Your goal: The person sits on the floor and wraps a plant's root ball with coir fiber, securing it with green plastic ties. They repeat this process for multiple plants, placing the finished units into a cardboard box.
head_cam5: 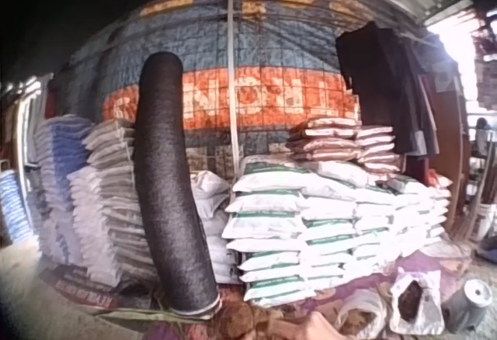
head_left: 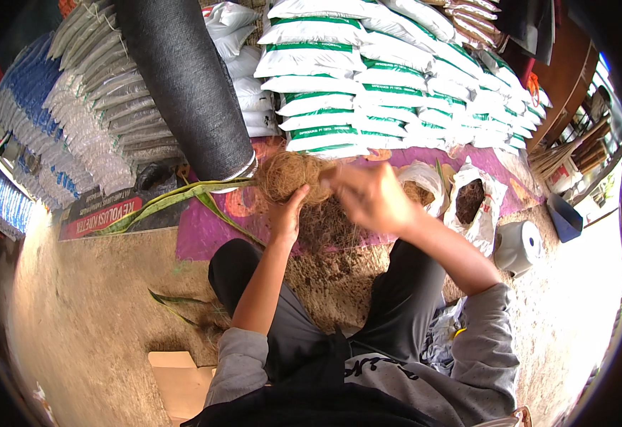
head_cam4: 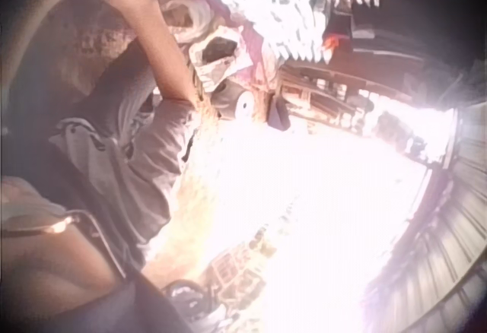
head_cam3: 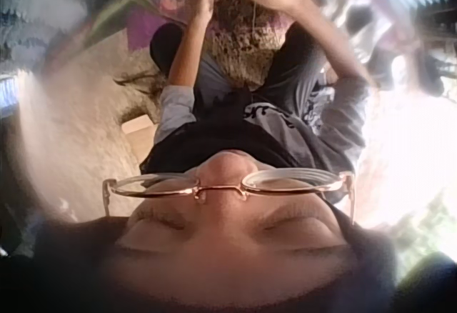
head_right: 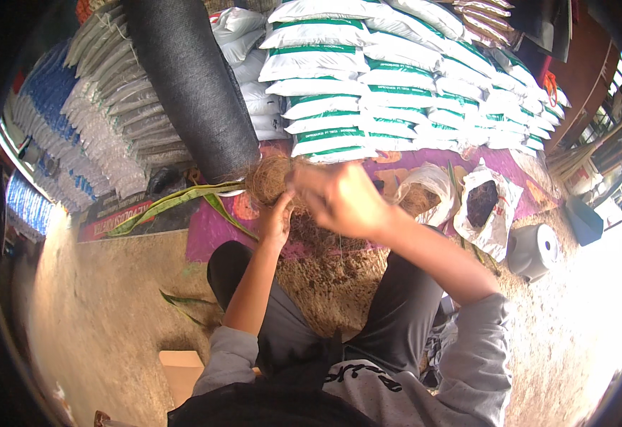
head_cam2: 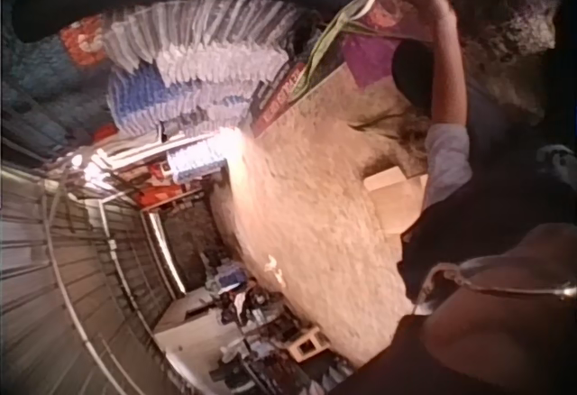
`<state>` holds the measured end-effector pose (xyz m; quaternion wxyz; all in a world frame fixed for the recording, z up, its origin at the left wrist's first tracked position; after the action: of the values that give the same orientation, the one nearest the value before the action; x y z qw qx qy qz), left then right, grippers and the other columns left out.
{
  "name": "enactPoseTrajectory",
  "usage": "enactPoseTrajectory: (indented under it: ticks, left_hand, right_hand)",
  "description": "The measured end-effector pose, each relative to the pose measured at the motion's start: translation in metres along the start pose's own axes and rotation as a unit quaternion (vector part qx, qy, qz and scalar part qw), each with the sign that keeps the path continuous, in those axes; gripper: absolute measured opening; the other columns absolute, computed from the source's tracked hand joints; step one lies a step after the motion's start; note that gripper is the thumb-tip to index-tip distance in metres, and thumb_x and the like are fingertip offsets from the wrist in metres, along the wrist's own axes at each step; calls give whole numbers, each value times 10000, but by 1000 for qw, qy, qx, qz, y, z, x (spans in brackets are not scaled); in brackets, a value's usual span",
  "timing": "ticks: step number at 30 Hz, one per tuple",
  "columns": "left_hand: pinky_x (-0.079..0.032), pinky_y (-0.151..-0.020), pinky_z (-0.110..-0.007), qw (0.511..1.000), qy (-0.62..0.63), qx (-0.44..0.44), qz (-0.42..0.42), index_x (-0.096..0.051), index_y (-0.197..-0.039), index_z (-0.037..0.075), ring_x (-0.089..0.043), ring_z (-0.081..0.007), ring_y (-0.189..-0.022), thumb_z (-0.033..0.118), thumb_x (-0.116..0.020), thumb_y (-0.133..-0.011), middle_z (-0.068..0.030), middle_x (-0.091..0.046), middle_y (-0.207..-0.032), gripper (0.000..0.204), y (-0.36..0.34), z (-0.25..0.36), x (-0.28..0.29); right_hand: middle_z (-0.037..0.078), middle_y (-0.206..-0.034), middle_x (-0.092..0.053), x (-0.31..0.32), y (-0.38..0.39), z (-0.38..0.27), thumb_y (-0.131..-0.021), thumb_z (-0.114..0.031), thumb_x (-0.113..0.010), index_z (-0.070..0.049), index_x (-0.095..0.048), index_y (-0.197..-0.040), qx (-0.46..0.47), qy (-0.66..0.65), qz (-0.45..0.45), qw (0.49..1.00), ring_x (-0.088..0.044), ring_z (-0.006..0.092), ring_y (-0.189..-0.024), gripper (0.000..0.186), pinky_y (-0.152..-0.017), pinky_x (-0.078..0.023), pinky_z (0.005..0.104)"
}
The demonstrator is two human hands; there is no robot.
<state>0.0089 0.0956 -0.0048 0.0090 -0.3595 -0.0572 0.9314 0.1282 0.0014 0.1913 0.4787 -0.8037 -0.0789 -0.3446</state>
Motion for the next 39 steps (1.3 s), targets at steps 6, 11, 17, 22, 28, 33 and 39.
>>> enactPoseTrajectory:
  ticks: [6,11,17,22,28,33,39]
  left_hand:
    - [-427,-911,-342,997,-27,17,-65,-363,-1233,35,-492,-204,-1060,31,-693,-728,-95,-472,-1161,604,9,-6,-13]
    - [-439,-908,-347,994,-10,36,-99,-368,-1220,41,-494,-210,-1062,50,-701,-730,-97,-479,-1145,593,11,-15,-14]
    - [-432,-934,-359,988,-30,61,-141,-374,-1220,43,-482,-214,-1087,69,-724,-715,-106,-472,-1166,615,20,-18,-29]
    - [-423,-940,-361,986,-28,72,-146,-345,-1241,40,-474,-221,-1099,77,-732,-708,-111,-461,-1184,660,22,-23,-27]
    - [-413,-937,-371,982,-37,80,-168,-341,-1253,47,-473,-229,-1099,67,-735,-694,-103,-458,-1186,684,22,-18,-28]
    - [-431,-908,-360,981,-9,115,-156,-359,-1246,58,-488,-226,-1081,58,-724,-695,-99,-479,-1159,661,26,-16,-25]
    - [-453,-880,-358,982,32,133,-131,-378,-1234,53,-508,-222,-1053,104,-705,-721,-96,-498,-1132,611,26,-16,-16]
  right_hand:
    - [156,-559,-546,30,-36,48,-774,-83,-572,-65,-598,-854,-98,66,19,993,-563,325,-538,85,-517,-440,388]
    - [147,-557,-534,36,-39,65,-780,-65,-569,-47,-605,-843,-103,89,22,990,-519,280,-490,75,-502,-417,363]
    - [132,-537,-520,27,-42,55,-787,-60,-572,-31,-609,-851,-78,99,29,992,-474,228,-417,79,-459,-392,323]
    - [129,-511,-509,20,-41,70,-784,-88,-583,-50,-611,-848,-95,126,54,986,-489,262,-418,79,-449,-385,337]
    - [123,-523,-529,18,-26,111,-771,-119,-577,-84,-615,-823,-193,110,3,975,-534,298,-488,73,-503,-427,378]
    - [100,-540,-539,2,1,149,-752,-112,-589,-62,-636,-809,-253,47,-20,966,-515,207,-490,88,-506,-412,327]
    - [33,-648,-582,-48,43,177,-761,-35,-548,-1,-615,-824,-344,-47,-78,934,-470,88,-586,99,-548,-406,260]
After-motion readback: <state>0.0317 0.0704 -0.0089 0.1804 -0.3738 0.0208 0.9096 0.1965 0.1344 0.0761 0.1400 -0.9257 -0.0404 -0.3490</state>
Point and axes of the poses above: each hand's wrist, its own y-axis away from the middle knuckle, its own x-axis out of the back of the hand, z = x × y, the point moved 8 cm from there along -y, towards the middle knuckle
